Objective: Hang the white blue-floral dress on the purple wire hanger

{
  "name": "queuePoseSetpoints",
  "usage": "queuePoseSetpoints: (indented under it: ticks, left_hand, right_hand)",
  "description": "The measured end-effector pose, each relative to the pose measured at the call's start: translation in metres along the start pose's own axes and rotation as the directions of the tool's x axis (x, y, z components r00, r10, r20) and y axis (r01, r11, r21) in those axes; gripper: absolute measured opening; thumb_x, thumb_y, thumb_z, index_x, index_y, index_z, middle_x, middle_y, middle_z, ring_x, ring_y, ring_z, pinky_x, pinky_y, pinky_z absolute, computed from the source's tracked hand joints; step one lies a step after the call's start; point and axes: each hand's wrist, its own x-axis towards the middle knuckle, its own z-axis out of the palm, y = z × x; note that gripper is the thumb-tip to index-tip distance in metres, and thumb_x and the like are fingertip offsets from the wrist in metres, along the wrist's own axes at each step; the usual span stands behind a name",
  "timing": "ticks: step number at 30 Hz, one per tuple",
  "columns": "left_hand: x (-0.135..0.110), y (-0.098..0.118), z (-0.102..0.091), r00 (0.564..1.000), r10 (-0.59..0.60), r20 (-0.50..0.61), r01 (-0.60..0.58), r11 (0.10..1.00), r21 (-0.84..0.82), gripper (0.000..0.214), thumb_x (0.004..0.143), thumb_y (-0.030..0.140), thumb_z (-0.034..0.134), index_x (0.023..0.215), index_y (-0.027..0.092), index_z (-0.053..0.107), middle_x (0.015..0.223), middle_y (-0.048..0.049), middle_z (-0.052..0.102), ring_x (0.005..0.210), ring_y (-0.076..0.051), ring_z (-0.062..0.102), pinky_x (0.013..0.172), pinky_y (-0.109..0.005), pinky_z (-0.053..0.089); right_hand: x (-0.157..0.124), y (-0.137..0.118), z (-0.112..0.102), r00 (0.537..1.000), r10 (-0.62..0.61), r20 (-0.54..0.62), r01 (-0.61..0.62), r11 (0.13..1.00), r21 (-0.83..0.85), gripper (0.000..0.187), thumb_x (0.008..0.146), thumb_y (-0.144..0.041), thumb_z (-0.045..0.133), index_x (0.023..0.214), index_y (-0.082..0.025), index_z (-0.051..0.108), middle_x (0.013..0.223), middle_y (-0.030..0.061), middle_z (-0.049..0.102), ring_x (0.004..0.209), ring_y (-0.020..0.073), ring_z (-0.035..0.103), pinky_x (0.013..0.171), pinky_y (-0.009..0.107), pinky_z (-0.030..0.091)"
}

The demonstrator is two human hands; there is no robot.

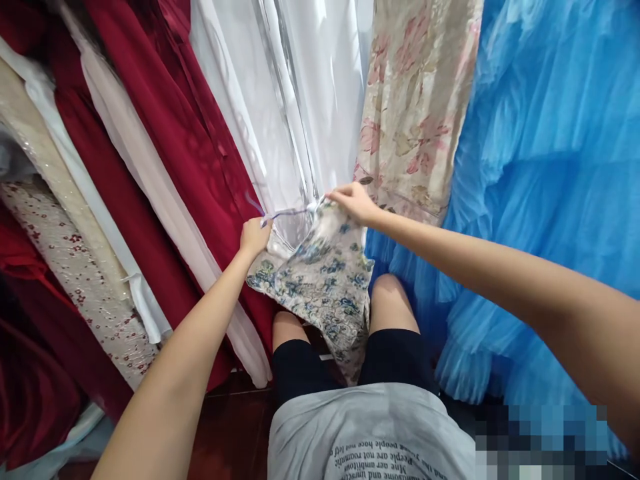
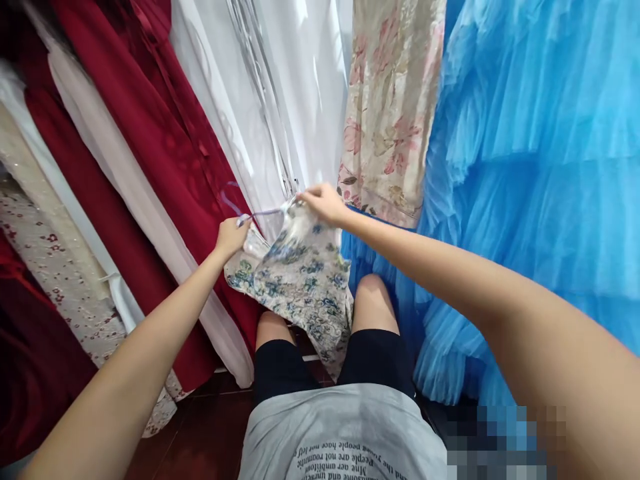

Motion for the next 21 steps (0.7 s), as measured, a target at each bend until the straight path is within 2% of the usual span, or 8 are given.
queuePoseSetpoints:
  ticks: [1, 3, 5, 7, 11, 14, 17, 21]
  left_hand:
    - [-0.005, -0.002, 0.001, 0.998, -0.042, -0.047, 0.039, 0.997, -0.065, 0.045, 0.088, 0.055, 0.051, 0.059, 0.021, 0.046, 0.057, -0.0017, 0.049, 0.059, -0.016, 0.047, 0.057, -0.027, 0.031]
    - [-0.015, -0.003, 0.001, 0.981, -0.139, -0.134, 0.099, 0.958, -0.269, 0.053, 0.089, 0.066, 0.042, 0.058, 0.023, 0.035, 0.053, 0.0013, 0.039, 0.052, -0.014, 0.038, 0.053, -0.027, 0.029]
    - [-0.023, 0.006, 0.0, 0.967, -0.207, -0.147, 0.114, 0.873, -0.474, 0.057, 0.09, 0.074, 0.03, 0.062, 0.024, 0.032, 0.053, 0.0023, 0.035, 0.049, -0.013, 0.036, 0.05, -0.027, 0.03]
    - [-0.028, 0.024, -0.003, 0.976, -0.206, -0.076, 0.12, 0.789, -0.603, 0.061, 0.089, 0.077, 0.019, 0.062, 0.024, 0.033, 0.053, 0.0011, 0.037, 0.049, -0.014, 0.04, 0.051, -0.028, 0.035]
    - [-0.03, 0.08, -0.007, 0.99, -0.034, 0.139, 0.123, 0.698, -0.706, 0.063, 0.091, 0.074, 0.016, 0.062, 0.022, 0.036, 0.061, -0.0043, 0.049, 0.061, -0.017, 0.055, 0.06, -0.032, 0.046]
    - [-0.035, 0.119, -0.003, 0.987, -0.011, 0.163, 0.133, 0.634, -0.762, 0.06, 0.095, 0.07, 0.022, 0.066, 0.021, 0.04, 0.067, -0.0055, 0.054, 0.072, -0.02, 0.063, 0.067, -0.034, 0.052]
    - [-0.04, 0.133, 0.006, 0.98, 0.019, 0.199, 0.16, 0.521, -0.838, 0.05, 0.096, 0.063, 0.037, 0.072, 0.02, 0.047, 0.074, -0.0044, 0.058, 0.078, -0.019, 0.065, 0.072, -0.033, 0.053]
    - [-0.045, 0.105, 0.023, 0.944, 0.063, 0.323, 0.257, 0.473, -0.843, 0.028, 0.086, 0.044, 0.066, 0.095, 0.018, 0.058, 0.089, -0.0041, 0.067, 0.087, -0.018, 0.067, 0.078, -0.032, 0.053]
  right_hand:
    - [-0.014, -0.014, 0.006, 0.984, -0.068, 0.167, 0.067, 0.998, 0.012, 0.04, 0.092, -0.047, 0.049, 0.064, -0.019, 0.055, 0.061, -0.001, 0.047, 0.063, 0.0153, 0.048, 0.065, 0.027, 0.044]
    - [-0.046, -0.036, 0.016, 0.846, -0.226, 0.483, 0.231, 0.972, 0.05, 0.044, 0.098, -0.043, 0.035, 0.075, -0.018, 0.062, 0.074, 0.0027, 0.061, 0.073, 0.0187, 0.055, 0.072, 0.031, 0.047]
    - [-0.075, -0.046, 0.022, 0.667, -0.382, 0.639, 0.505, 0.863, -0.012, 0.035, 0.098, -0.04, 0.041, 0.096, -0.018, 0.068, 0.09, 0.0061, 0.067, 0.089, 0.0234, 0.059, 0.085, 0.035, 0.047]
    - [-0.091, -0.046, 0.027, 0.606, -0.432, 0.668, 0.697, 0.692, -0.185, 0.034, 0.094, -0.036, 0.051, 0.119, -0.017, 0.065, 0.105, 0.0114, 0.067, 0.103, 0.0286, 0.057, 0.095, 0.041, 0.043]
    - [-0.091, -0.03, 0.041, 0.795, -0.444, 0.414, 0.606, 0.603, -0.519, 0.093, 0.079, -0.042, 0.071, 0.154, -0.01, 0.026, 0.145, 0.0255, 0.044, 0.132, 0.0399, 0.041, 0.108, 0.053, 0.031]
    - [-0.081, -0.017, 0.051, 0.844, -0.438, 0.31, 0.534, 0.633, -0.56, 0.131, 0.067, -0.056, 0.077, 0.159, -0.01, -0.005, 0.151, 0.0267, 0.034, 0.133, 0.0424, 0.038, 0.106, 0.054, 0.031]
    - [-0.076, -0.002, 0.048, 0.843, -0.407, 0.352, 0.537, 0.594, -0.599, 0.129, 0.07, -0.07, 0.066, 0.158, -0.005, -0.002, 0.134, 0.0254, 0.049, 0.115, 0.0424, 0.049, 0.095, 0.051, 0.037]
    - [-0.077, 0.033, 0.016, 0.862, -0.336, 0.38, 0.506, 0.512, -0.694, 0.116, 0.076, -0.078, 0.052, 0.156, -0.002, 0.017, 0.122, 0.0243, 0.055, 0.101, 0.04, 0.054, 0.087, 0.046, 0.038]
